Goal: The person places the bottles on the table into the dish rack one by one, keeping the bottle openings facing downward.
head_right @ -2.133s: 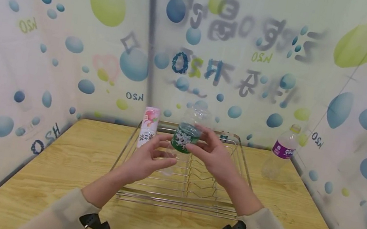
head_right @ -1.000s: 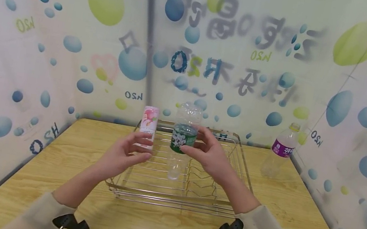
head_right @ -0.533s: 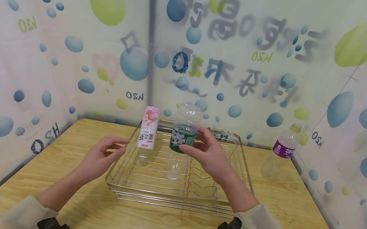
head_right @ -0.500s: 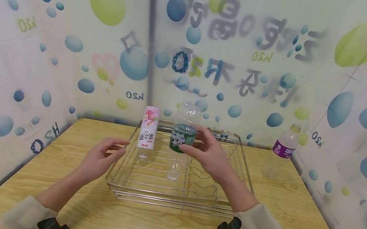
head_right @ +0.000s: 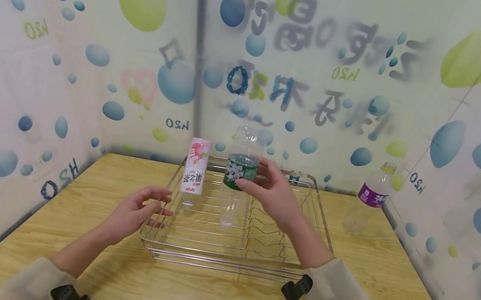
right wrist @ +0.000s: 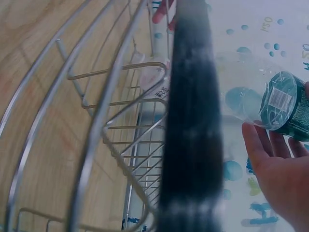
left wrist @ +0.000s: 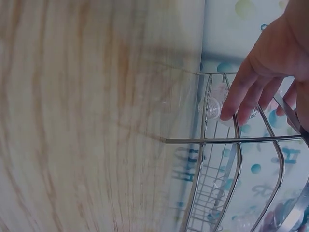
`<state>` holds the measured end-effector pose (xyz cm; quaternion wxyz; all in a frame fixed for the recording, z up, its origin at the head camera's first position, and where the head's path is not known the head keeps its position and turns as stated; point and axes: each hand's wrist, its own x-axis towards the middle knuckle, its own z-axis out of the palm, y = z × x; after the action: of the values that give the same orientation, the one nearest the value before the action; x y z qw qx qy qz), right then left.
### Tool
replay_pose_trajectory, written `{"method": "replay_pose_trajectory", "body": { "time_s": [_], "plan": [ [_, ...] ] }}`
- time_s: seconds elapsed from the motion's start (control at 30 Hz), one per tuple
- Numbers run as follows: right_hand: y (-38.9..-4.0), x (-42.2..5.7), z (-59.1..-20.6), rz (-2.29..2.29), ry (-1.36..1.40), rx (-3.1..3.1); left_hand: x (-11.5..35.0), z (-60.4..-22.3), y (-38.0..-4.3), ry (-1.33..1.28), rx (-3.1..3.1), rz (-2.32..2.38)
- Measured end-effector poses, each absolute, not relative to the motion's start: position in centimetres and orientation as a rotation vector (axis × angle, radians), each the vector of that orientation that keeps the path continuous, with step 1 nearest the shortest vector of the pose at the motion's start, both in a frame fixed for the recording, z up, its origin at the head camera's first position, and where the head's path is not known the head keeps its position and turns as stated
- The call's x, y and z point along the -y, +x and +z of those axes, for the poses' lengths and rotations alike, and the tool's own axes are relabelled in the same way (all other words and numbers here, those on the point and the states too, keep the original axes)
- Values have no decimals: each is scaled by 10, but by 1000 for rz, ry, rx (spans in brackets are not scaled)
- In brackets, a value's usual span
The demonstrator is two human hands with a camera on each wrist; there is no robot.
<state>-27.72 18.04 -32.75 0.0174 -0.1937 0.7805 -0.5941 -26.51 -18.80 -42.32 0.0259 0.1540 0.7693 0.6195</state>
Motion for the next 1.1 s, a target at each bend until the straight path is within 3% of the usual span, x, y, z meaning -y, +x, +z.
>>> {"method": "replay_pose_trajectory", "body": {
  "time_s": [0.47, 1.1],
  "plan": [
    [-306, -157, -300, -1895, -572, -2471, 189, -426, -267, 480, -2312, 1939],
    [-364, -118, -308, -2206, -416, -2266, 189, -428, -267, 490, -2288, 1959]
  ]
}}
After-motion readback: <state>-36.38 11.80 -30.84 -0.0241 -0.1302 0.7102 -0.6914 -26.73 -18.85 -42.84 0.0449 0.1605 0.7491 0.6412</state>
